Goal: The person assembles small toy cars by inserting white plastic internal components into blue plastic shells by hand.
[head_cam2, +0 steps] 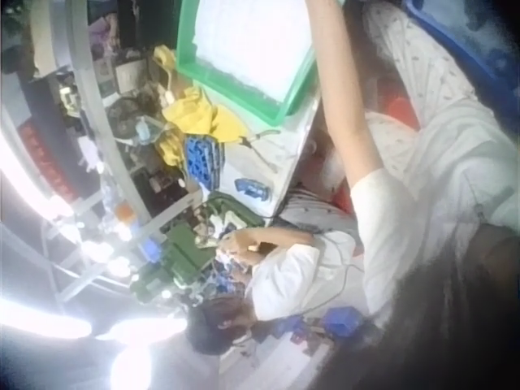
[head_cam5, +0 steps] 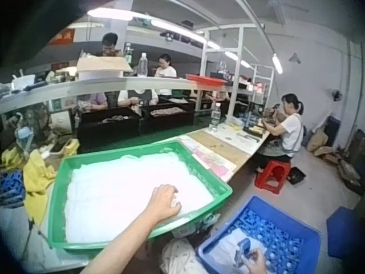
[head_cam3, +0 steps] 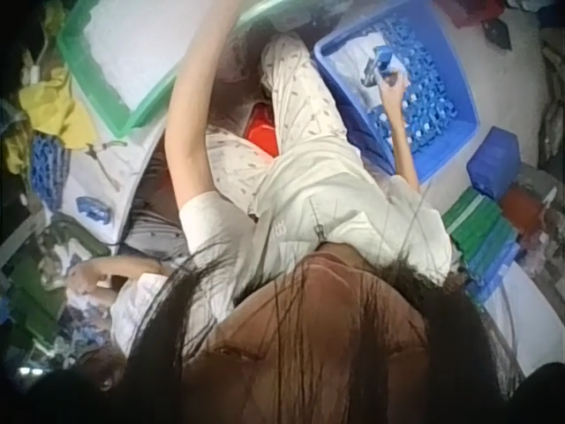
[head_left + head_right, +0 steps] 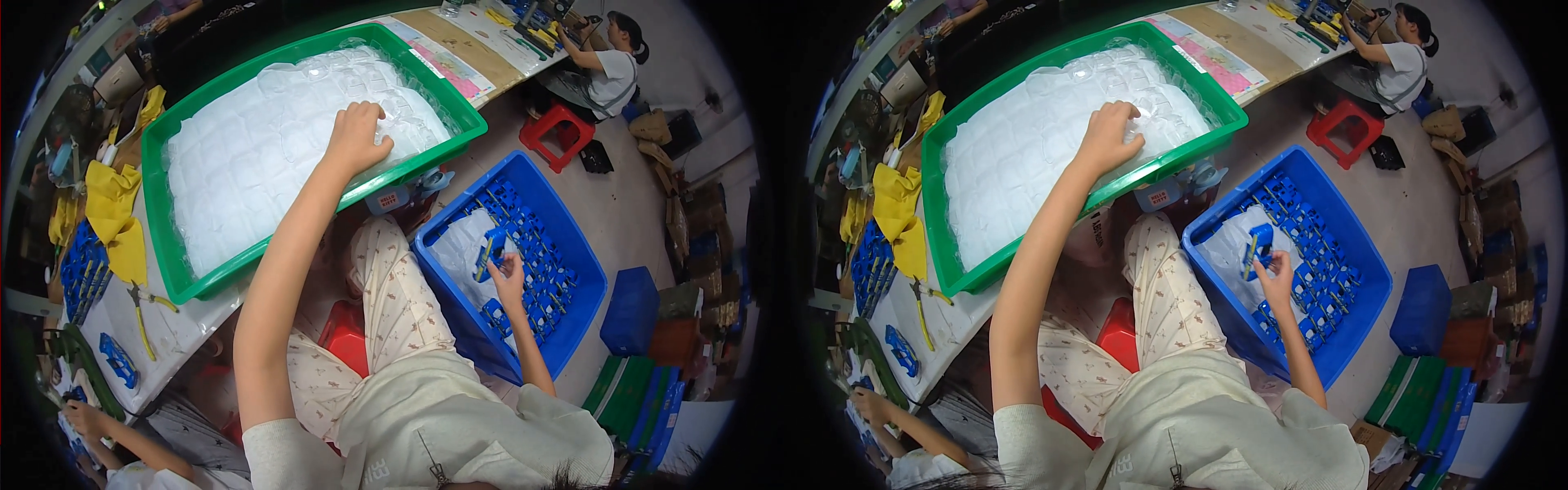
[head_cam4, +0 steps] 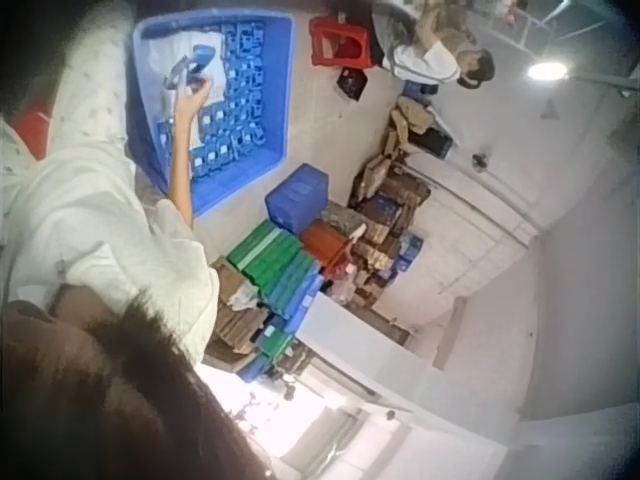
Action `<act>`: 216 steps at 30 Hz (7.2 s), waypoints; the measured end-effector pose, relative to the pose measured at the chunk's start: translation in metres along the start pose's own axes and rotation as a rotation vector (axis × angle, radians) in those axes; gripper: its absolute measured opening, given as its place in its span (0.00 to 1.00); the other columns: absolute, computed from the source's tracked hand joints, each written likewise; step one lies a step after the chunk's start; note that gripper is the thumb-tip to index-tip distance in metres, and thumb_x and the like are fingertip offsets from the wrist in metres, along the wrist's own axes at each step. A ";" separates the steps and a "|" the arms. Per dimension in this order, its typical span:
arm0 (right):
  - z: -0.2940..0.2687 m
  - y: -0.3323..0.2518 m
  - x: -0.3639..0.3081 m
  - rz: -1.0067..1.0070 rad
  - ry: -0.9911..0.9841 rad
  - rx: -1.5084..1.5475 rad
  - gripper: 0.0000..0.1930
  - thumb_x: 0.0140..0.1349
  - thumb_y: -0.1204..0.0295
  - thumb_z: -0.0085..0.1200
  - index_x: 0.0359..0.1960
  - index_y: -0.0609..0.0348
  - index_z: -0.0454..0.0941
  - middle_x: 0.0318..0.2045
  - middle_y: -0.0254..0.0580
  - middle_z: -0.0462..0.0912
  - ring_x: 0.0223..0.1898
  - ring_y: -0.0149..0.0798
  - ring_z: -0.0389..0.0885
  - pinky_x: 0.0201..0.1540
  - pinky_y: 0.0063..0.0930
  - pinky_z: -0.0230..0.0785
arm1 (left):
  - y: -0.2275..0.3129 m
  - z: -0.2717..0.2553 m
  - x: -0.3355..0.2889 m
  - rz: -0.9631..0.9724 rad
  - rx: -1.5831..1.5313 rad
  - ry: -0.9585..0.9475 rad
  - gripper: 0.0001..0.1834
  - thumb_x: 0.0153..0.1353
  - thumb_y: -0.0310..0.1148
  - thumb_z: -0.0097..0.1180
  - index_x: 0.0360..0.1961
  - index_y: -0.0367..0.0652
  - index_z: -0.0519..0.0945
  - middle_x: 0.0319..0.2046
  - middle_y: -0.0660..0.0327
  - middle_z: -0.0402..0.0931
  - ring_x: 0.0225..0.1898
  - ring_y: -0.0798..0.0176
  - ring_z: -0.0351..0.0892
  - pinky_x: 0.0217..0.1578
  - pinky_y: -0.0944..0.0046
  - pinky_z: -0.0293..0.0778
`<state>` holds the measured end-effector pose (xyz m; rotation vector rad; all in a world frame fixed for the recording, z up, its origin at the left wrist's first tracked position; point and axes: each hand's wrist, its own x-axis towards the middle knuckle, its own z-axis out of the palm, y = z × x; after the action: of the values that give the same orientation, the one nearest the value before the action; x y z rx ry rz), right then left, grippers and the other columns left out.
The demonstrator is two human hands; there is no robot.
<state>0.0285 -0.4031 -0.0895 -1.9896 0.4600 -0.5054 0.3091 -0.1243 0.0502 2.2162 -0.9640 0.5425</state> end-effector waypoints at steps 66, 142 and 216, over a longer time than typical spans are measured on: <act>0.151 -0.151 -0.082 0.700 -1.058 1.009 0.24 0.66 0.56 0.25 0.57 0.57 0.58 0.41 0.53 0.71 0.37 0.40 0.73 0.39 0.30 0.70 | 0.097 -0.116 -0.316 -0.282 0.614 0.355 0.10 0.46 0.21 0.57 0.33 0.37 0.77 0.34 0.59 0.77 0.38 0.57 0.77 0.37 0.63 0.71; 0.125 -0.199 -0.058 0.494 -1.448 1.110 0.39 0.43 0.45 0.56 0.40 0.77 0.69 0.42 0.82 0.65 0.22 0.47 0.79 0.21 0.29 0.75 | 0.163 -0.096 -0.298 -1.040 -1.942 1.098 0.05 0.59 0.31 0.48 0.33 0.41 0.68 0.33 0.62 0.71 0.34 0.68 0.67 0.34 0.68 0.61; 0.118 -0.213 -0.047 -0.216 -1.576 0.792 0.34 0.42 0.51 0.56 0.44 0.70 0.73 0.57 0.73 0.53 0.54 0.51 0.67 0.53 0.30 0.59 | 0.165 -0.101 -0.288 -0.955 -1.550 0.861 0.10 0.61 0.37 0.46 0.35 0.43 0.62 0.24 0.64 0.66 0.25 0.73 0.62 0.25 0.75 0.61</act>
<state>0.0740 -0.1986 0.0440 -1.1281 -0.8247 0.7137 -0.0126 0.0017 0.0170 0.6371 0.2566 0.0942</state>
